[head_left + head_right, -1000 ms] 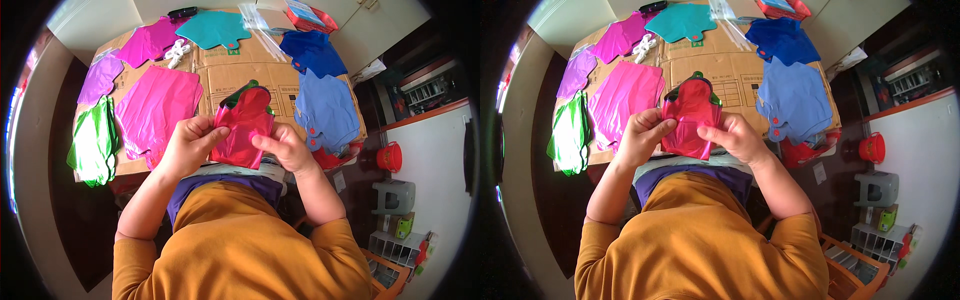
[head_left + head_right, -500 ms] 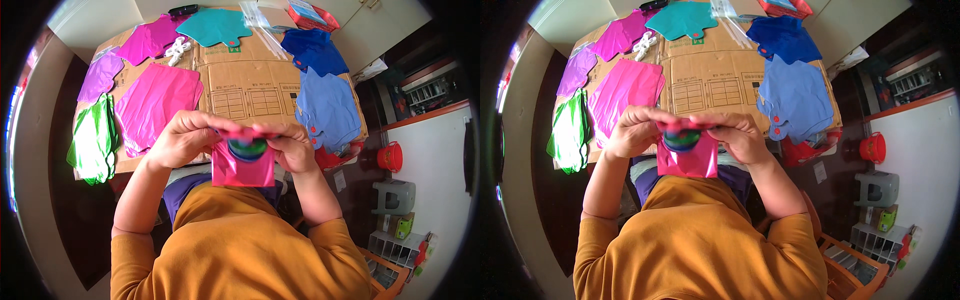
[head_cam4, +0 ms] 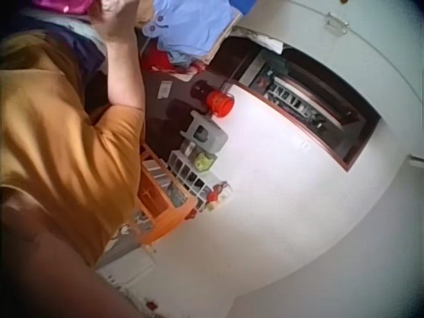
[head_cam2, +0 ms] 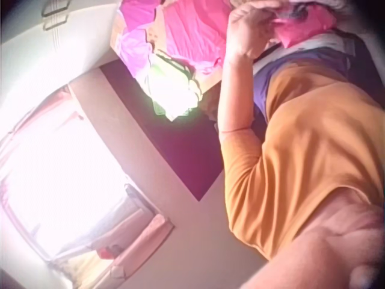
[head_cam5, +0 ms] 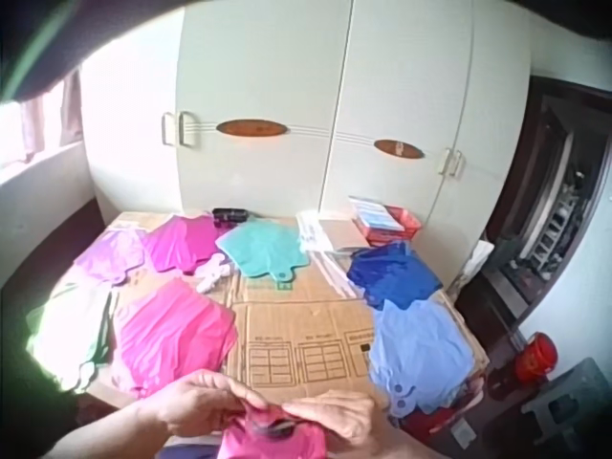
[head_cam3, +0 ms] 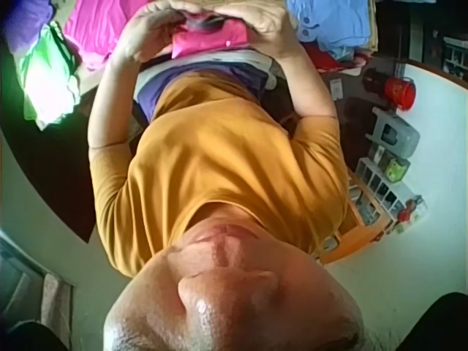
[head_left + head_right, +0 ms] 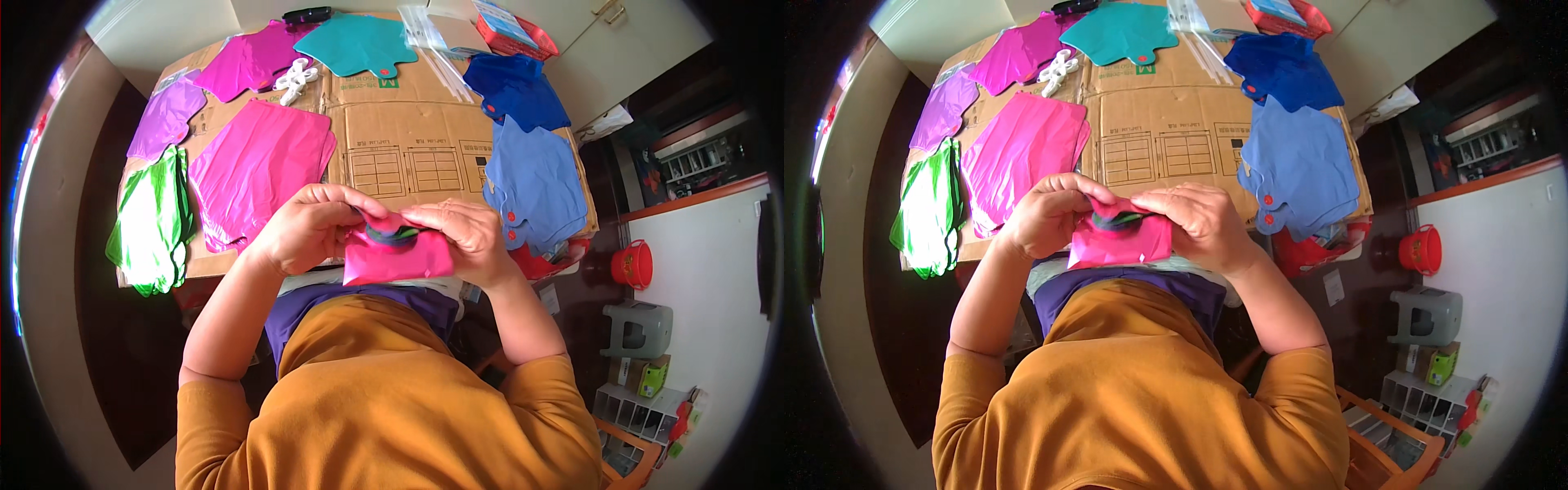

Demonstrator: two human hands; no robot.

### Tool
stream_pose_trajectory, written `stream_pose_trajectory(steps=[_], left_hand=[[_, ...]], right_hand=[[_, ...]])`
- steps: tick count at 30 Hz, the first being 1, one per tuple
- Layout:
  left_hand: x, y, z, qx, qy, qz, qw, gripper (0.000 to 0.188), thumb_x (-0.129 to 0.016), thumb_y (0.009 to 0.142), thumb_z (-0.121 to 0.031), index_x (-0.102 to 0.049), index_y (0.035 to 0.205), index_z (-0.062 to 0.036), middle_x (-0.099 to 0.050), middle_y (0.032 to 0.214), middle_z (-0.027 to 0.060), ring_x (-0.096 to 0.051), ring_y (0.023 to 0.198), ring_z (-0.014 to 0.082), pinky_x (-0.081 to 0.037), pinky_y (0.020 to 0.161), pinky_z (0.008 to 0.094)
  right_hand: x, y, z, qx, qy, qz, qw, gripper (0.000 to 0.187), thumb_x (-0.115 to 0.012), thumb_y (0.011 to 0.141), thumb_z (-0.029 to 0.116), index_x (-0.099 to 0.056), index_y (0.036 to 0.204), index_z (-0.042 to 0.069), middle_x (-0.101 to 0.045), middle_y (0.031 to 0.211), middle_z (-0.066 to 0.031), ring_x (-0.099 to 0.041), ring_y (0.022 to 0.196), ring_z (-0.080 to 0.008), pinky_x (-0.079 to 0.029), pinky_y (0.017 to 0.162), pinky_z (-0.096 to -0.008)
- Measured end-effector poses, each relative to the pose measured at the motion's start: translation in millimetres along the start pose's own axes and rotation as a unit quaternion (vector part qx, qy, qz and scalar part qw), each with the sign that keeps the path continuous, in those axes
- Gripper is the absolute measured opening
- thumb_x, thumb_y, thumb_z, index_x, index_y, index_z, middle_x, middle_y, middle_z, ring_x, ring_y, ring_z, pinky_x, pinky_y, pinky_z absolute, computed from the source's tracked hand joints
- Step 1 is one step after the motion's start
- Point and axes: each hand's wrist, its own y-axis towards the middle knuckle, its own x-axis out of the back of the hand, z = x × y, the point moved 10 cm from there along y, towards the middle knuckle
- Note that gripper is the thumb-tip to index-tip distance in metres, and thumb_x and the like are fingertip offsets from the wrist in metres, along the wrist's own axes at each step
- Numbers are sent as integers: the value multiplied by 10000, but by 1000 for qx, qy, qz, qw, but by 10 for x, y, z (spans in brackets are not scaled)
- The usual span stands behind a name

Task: Folding colorful foil balloons and placing them into cardboard packaging.

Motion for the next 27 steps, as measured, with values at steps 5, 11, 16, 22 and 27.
stream_pose_trajectory(steps=[5, 11, 16, 22, 27], left_hand=[[10, -109, -133, -75, 188, -87, 975, 501, -679, 907, -243, -522, 1252, 84, -657, 1082, 139, -657, 969, 193, -553, 832, 344], [78, -90, -218, -144, 193, -205, 949, 258, -605, 956, -150, -647, 1055, 84, -684, 886, 89, -667, 789, 129, -601, 694, 278], [-80, -2, -361, -180, 212, -184, 943, 226, -591, 958, -108, -648, 1073, 78, -685, 900, 88, -669, 811, 136, -610, 715, 289], [0, 359, -319, -79, 52, -148, 984, 212, -594, 954, -103, -650, 1091, 49, -678, 996, 101, -670, 876, 159, -609, 752, 299], [-237, 1213, -927, -136, 464, 18, 875, 288, -612, 953, -159, -623, 1173, 26, -702, 988, 92, -673, 899, 172, -556, 758, 300]], right_hand=[[-349, -352, -597, -386, 355, -69, 849, 180, -681, 899, 126, -687, 1033, 6, -706, 892, -19, -662, 769, -99, -513, 667, -230], [-448, -361, -607, -385, 480, -44, 787, 236, -720, 867, 154, -671, 1069, 43, -704, 870, -28, -664, 745, -95, -483, 625, -217], [-290, -325, -775, -423, 467, -19, 776, 226, -730, 858, 156, -680, 1044, 37, -704, 845, -49, -666, 719, -111, -517, 635, -245], [38, -117, -942, -394, 423, -62, 814, 266, -729, 841, 71, -690, 1100, 24, -714, 915, -36, -652, 771, -117, -538, 696, -269], [581, -196, -1455, -395, 338, -171, 837, 246, -734, 830, 51, -696, 1066, -3, -706, 948, -59, -643, 834, -110, -531, 751, -260]])
